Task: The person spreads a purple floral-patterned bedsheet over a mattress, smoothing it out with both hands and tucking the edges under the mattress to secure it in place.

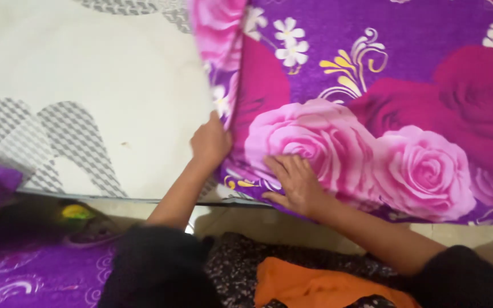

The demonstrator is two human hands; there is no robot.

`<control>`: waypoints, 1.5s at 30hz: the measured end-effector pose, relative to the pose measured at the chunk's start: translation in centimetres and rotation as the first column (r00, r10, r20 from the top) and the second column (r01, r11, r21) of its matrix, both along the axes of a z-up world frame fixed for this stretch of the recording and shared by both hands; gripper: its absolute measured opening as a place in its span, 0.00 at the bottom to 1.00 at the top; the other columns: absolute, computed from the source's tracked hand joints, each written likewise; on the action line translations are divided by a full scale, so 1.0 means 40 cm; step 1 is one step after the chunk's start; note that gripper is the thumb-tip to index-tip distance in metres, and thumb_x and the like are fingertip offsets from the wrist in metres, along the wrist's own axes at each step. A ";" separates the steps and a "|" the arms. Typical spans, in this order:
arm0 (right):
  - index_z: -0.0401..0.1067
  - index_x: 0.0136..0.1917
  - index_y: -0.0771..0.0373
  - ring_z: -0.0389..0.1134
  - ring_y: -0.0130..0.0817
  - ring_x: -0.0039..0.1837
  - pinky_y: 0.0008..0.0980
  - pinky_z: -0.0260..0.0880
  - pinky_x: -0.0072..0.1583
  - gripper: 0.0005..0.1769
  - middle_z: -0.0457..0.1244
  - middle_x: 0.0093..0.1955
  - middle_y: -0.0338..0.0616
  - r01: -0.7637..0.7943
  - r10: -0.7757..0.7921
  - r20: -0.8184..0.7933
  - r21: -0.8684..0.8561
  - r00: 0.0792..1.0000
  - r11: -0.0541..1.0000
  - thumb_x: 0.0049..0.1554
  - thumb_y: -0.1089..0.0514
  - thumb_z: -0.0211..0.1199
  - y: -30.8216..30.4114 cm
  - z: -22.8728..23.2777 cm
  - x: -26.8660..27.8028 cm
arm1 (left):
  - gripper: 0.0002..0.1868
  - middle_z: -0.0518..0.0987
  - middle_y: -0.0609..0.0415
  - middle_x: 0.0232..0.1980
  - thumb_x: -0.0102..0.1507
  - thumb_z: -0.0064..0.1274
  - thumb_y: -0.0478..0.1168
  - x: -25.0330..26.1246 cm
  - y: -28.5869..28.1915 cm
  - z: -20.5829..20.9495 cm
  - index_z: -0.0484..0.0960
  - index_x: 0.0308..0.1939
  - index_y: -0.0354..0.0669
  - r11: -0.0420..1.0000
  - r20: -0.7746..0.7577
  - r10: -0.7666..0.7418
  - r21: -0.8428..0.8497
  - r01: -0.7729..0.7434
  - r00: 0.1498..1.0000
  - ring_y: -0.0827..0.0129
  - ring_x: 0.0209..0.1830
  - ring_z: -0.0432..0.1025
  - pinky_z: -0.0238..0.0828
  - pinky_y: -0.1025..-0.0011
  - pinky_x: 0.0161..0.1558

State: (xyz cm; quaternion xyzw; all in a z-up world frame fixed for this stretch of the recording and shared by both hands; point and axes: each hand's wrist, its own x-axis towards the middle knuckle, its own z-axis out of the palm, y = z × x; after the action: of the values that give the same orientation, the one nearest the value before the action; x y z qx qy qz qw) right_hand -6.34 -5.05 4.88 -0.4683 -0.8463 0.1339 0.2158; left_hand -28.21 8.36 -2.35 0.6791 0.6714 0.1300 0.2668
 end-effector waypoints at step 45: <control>0.73 0.71 0.45 0.55 0.45 0.79 0.61 0.48 0.77 0.32 0.61 0.75 0.37 0.325 -0.384 0.084 0.388 0.919 0.862 0.56 0.35 0.62 0.195 -0.221 0.771 | 0.37 0.63 0.39 0.78 0.66 0.46 0.60 0.695 -0.047 0.079 0.65 0.76 0.50 0.629 -0.349 -0.537 0.441 0.640 0.768 0.45 0.79 0.54 0.41 0.40 0.75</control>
State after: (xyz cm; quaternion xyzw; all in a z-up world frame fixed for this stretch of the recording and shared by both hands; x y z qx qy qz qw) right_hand 24.50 2.75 -3.95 -0.5767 -0.7697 -0.1062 0.2522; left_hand -0.39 6.47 0.79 0.9162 0.3686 0.1543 0.0303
